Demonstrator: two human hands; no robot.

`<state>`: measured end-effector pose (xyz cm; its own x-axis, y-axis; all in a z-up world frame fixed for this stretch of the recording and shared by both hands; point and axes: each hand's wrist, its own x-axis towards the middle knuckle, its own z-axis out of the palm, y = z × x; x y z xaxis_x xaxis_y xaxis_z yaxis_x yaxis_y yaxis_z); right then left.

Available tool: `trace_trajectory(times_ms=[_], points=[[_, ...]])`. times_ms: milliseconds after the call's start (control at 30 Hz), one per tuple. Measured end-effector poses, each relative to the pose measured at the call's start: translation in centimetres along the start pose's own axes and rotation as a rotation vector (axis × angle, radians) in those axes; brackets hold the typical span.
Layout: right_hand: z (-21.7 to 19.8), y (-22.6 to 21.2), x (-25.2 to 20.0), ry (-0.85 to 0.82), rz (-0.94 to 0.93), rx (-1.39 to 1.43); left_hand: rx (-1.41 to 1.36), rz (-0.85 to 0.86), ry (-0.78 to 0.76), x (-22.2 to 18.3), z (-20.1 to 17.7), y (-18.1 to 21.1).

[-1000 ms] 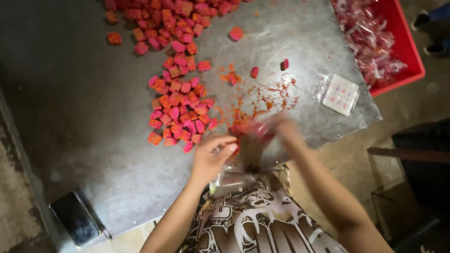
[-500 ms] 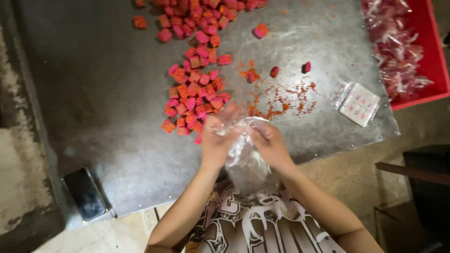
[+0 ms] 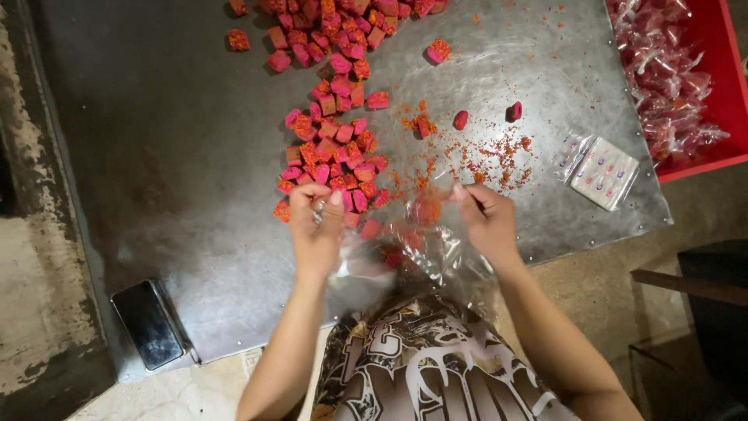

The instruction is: The person opens a plastic bag and fills it with pink and orange food pieces from a pile on a metal table. They repeat this process, twisting the bags closed and setting them aside.

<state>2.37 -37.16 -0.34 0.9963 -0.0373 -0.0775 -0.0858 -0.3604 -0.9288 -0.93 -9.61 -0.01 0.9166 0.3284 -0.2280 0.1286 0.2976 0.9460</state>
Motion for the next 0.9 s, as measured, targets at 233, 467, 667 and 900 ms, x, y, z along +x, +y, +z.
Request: trace_trajectory(times_ms=[233, 467, 667, 900], points=[[0.1, -3.2, -0.4, -0.293, -0.154, -0.242, 0.578, 0.279, -0.481, 0.0, 1.4, -2.0], [-0.2, -3.6, 0.4, -0.397, -0.155, -0.362, 0.797, 0.063, -0.464, -2.8, 3.2, -1.7], [0.4, -2.4, 0.3, -0.449, -0.26, -0.357, 0.799, 0.023, -0.449, -4.0, 3.0, -1.7], [1.4, -1.6, 0.6, -0.379, -0.422, -0.269, 0.454, 0.062, -0.702, -3.4, 2.3, -3.6]])
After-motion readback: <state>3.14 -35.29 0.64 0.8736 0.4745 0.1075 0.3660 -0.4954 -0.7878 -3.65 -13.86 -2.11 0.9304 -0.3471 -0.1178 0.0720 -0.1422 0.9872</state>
